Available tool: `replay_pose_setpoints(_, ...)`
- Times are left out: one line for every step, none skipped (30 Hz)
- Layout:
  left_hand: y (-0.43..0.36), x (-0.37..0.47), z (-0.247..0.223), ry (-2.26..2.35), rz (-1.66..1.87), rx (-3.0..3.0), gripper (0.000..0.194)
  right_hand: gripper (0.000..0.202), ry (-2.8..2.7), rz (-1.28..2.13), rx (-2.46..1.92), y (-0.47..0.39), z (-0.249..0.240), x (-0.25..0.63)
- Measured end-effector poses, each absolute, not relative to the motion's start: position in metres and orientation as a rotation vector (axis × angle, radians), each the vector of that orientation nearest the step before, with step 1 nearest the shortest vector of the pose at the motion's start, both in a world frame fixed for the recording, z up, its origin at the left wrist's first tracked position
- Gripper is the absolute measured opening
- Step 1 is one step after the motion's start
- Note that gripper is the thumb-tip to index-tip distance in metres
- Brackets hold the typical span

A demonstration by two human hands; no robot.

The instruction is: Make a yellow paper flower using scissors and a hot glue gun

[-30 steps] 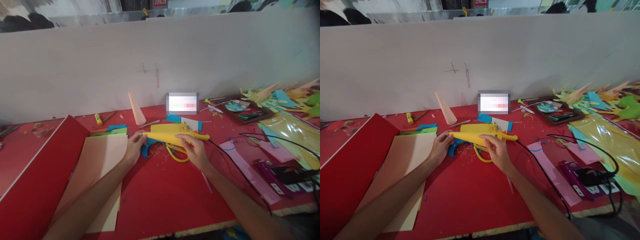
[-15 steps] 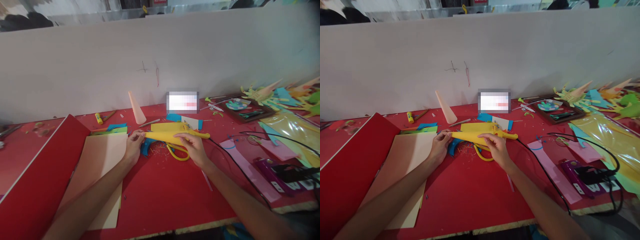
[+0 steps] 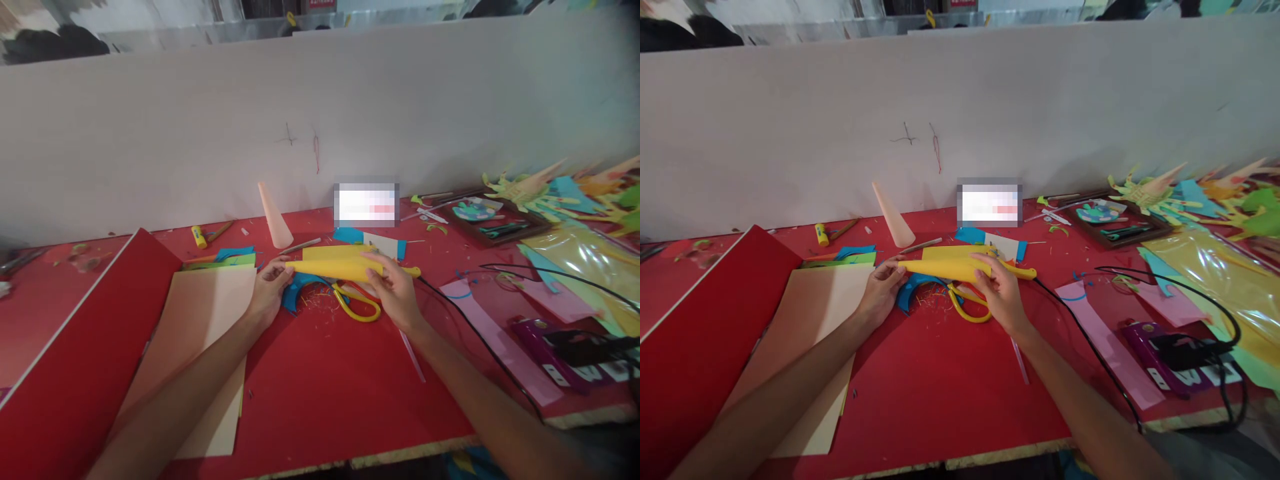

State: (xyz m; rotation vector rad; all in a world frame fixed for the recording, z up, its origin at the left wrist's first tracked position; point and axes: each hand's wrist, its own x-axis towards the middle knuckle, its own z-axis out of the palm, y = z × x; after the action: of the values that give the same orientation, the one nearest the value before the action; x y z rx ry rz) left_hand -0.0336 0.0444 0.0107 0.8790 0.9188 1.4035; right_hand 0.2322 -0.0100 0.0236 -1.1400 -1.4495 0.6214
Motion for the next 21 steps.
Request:
replay_pose_setpoints(0.044,-0.034,0.011,0.914,1.397,0.864,0.032,0.031,-1.477,0.567,-1.126,-0.010,0.023,0.233)
replay_pose_setpoints(0.044,-0.034,0.011,0.909,1.389,0.846,0.032,0.029,-1.519,0.501,-1.109,-0.010,0.022,0.234)
replay_pose_setpoints(0.045,-0.034,0.011,0.906,1.381,0.831,0.032,0.029,-1.569,0.435,-1.090,-0.011,0.022,0.235)
replay_pose_setpoints(0.045,-0.035,0.011,0.906,1.373,0.820,0.033,0.030,-1.622,0.377,-1.066,-0.012,0.021,0.235)
replay_pose_setpoints(0.045,-0.035,0.011,0.908,1.366,0.814,0.033,0.030,-1.666,0.335,-1.042,-0.014,0.021,0.235)
replay_pose_setpoints(0.045,-0.035,0.011,0.913,1.364,0.810,0.034,0.029,-1.696,0.316,-1.021,-0.015,0.021,0.234)
replay_pose_setpoints(0.045,-0.035,0.011,0.919,1.365,0.808,0.035,0.027,-1.707,0.325,-1.010,-0.016,0.021,0.232)
replay_pose_setpoints(0.046,-0.035,0.011,0.925,1.369,0.807,0.035,0.026,-1.694,0.358,-1.010,-0.018,0.022,0.231)
replay_pose_setpoints(0.046,-0.035,0.011,0.930,1.375,0.808,0.035,0.028,-1.656,0.413,-1.019,-0.018,0.022,0.229)
replay_pose_setpoints(0.045,-0.035,0.011,0.933,1.380,0.812,0.034,0.033,-1.599,0.485,-1.032,-0.019,0.023,0.227)
replay_pose_setpoints(0.045,-0.035,0.011,0.933,1.382,0.821,0.034,0.041,-1.531,0.563,-1.045,-0.019,0.023,0.225)
replay_pose_setpoints(0.045,-0.034,0.010,0.931,1.381,0.834,0.034,0.048,-1.465,0.639,-1.053,-0.018,0.023,0.223)
replay_pose_setpoints(0.045,-0.034,0.010,0.926,1.379,0.849,0.034,0.054,-1.406,0.703,-1.061,-0.018,0.023,0.222)
replay_pose_setpoints(0.045,-0.034,0.010,0.922,1.380,0.862,0.033,0.056,-1.362,0.752,-1.067,-0.017,0.023,0.222)
replay_pose_setpoints(0.044,-0.034,0.009,0.917,1.383,0.871,0.033,0.057,-1.333,0.788,-1.074,-0.017,0.023,0.222)
replay_pose_setpoints(0.044,-0.035,0.009,0.913,1.387,0.875,0.033,0.057,-1.316,0.809,-1.077,-0.016,0.023,0.222)
replay_pose_setpoints(0.044,-0.035,0.009,0.909,1.391,0.874,0.032,0.055,-1.303,0.816,-1.075,-0.014,0.023,0.223)
replay_pose_setpoints(0.045,-0.035,0.008,0.906,1.396,0.868,0.032,0.052,-1.288,0.808,-1.069,-0.013,0.023,0.225)
replay_pose_setpoints(0.045,-0.035,0.008,0.903,1.401,0.859,0.032,0.048,-1.269,0.786,-1.064,-0.011,0.023,0.227)
replay_pose_setpoints(0.045,-0.036,0.008,0.900,1.407,0.847,0.031,0.043,-1.244,0.754,-1.063,-0.009,0.024,0.228)
replay_pose_setpoints(0.045,-0.036,0.008,0.897,1.414,0.834,0.031,0.039,-1.214,0.720,-1.066,-0.007,0.024,0.230)
